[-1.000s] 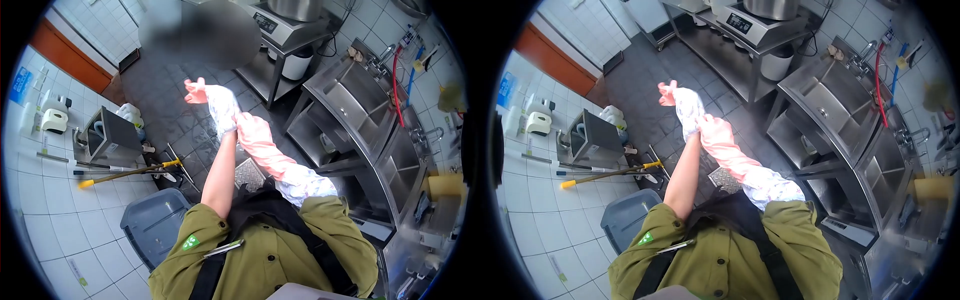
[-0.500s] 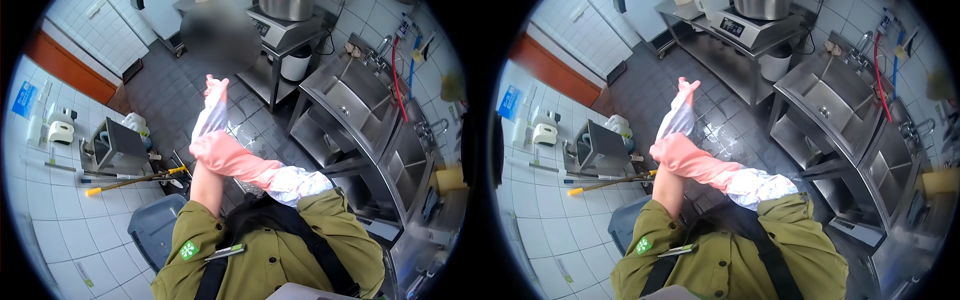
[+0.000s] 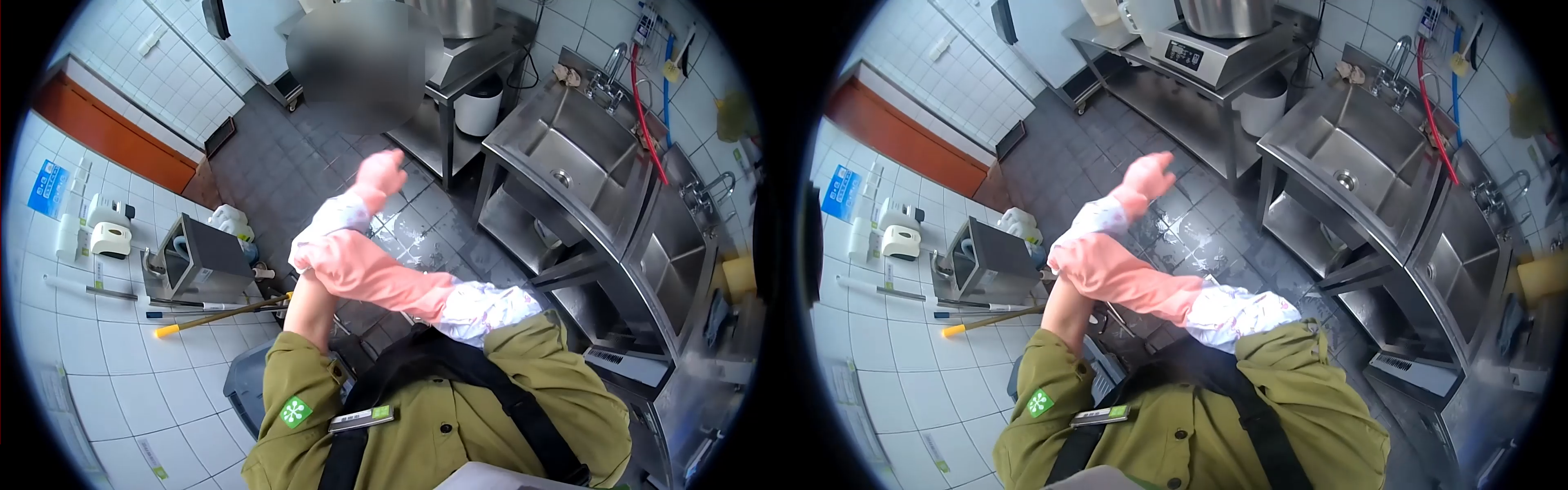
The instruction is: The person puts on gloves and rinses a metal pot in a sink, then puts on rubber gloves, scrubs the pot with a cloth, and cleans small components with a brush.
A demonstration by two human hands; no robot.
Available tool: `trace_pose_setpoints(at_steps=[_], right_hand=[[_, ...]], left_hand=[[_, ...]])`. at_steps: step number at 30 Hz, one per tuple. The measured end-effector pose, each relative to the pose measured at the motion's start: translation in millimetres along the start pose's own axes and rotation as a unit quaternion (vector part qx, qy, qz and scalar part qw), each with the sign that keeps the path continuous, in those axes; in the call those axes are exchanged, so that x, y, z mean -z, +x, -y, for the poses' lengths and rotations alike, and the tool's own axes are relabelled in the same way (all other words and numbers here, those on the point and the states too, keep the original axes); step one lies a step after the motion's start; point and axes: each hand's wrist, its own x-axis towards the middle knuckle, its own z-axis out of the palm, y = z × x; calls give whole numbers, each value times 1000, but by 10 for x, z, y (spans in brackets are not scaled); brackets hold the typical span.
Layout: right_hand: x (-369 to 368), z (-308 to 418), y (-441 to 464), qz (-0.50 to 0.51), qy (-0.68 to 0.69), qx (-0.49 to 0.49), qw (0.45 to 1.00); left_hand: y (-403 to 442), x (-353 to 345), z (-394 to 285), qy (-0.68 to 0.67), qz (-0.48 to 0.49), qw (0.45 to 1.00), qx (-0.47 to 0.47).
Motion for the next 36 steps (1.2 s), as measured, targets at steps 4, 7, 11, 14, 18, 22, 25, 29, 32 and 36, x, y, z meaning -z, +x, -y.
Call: trace_pose_setpoints(at_steps=[4, 7, 11, 14, 18, 22, 25, 29, 32, 36], right_hand=[[22, 191, -9, 17, -98, 34, 994], [149, 469, -19, 66, -117, 80, 988], [115, 734, -40, 8, -34, 180, 983], [10, 651, -133, -147, -129, 50, 979], [104, 529, -228, -207, -240, -60, 947], [263, 198, -314, -92, -248, -122, 957], [42, 80, -463, -66, -228, -206, 949], [-77, 300, -409, 34, 26, -464, 885], [195, 760, -468, 148, 195, -323, 914], [508, 1011, -282, 156, 27, -50, 986]], left_hand=[[-96, -18, -102, 17, 32, 997, -62], [39, 23, 106, -289, -101, 936, 176], [-181, 325, 295, -617, -143, 701, 327], [-294, 532, 295, -765, -183, 557, 266], [-185, 719, 305, -851, -238, 392, 256], [-193, 791, 399, -805, -281, 430, 297], [-406, 1117, 107, -798, -317, 419, 295], [-203, 1075, 237, -798, -397, 331, 309], [-280, 923, 544, -763, -408, 443, 234], [-611, 910, 414, -644, -340, 615, 304]])
